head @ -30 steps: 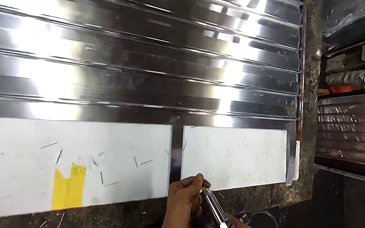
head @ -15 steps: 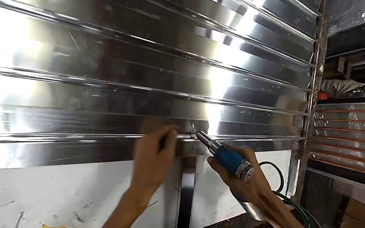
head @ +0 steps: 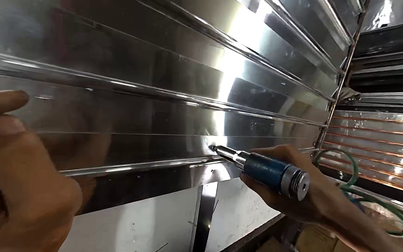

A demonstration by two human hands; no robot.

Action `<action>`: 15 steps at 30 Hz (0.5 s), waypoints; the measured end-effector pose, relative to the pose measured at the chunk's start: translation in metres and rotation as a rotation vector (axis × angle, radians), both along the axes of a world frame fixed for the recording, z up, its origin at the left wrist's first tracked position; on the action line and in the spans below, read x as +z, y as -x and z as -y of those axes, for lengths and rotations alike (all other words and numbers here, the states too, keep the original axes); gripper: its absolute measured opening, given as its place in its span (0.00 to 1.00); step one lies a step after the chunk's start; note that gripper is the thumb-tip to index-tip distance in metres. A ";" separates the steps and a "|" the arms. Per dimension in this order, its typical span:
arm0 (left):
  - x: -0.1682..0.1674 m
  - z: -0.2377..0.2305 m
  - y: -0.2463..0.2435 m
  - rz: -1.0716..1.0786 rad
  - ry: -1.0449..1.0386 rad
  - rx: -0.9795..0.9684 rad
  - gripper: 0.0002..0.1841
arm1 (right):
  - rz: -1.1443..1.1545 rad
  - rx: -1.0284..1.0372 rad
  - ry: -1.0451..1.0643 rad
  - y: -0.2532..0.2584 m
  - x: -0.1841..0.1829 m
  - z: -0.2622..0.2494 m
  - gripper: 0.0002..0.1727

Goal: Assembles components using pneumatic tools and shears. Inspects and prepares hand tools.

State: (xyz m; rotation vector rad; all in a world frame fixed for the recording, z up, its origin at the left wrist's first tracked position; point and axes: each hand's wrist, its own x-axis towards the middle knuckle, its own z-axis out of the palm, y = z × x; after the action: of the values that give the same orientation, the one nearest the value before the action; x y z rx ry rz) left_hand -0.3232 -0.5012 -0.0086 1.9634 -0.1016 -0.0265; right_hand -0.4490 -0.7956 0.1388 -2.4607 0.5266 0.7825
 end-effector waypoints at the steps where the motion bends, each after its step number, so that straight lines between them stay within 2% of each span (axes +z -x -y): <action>1: 0.000 0.000 0.001 -0.016 -0.013 -0.012 0.14 | 0.006 0.006 -0.003 -0.002 -0.001 -0.001 0.04; 4: -0.006 -0.001 0.001 -0.004 -0.042 0.038 0.13 | 0.039 0.033 0.030 0.006 -0.007 -0.002 0.05; 7: -0.007 0.004 -0.012 0.190 -0.167 -0.036 0.17 | 0.125 -0.014 0.017 0.025 -0.017 -0.004 0.07; 9: 0.007 0.011 -0.019 0.284 -0.187 -0.063 0.16 | 0.134 -0.124 0.001 0.036 -0.009 -0.011 0.06; 12: 0.041 -0.004 -0.012 0.177 -0.094 -0.074 0.15 | 0.224 -0.201 0.005 0.091 0.024 -0.029 0.14; 14: 0.062 -0.030 0.017 0.018 0.059 -0.025 0.12 | 0.307 -0.191 -0.025 0.156 0.045 -0.046 0.23; 15: 0.070 -0.044 0.039 -0.095 0.136 -0.008 0.11 | 0.321 -0.213 -0.051 0.190 0.056 -0.059 0.24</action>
State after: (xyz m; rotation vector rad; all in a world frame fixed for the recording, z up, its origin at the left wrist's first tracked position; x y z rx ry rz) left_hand -0.3623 -0.4574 0.0617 1.8227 -0.0475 -0.1146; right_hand -0.6387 -0.7368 0.1945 -2.3695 0.6229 0.3042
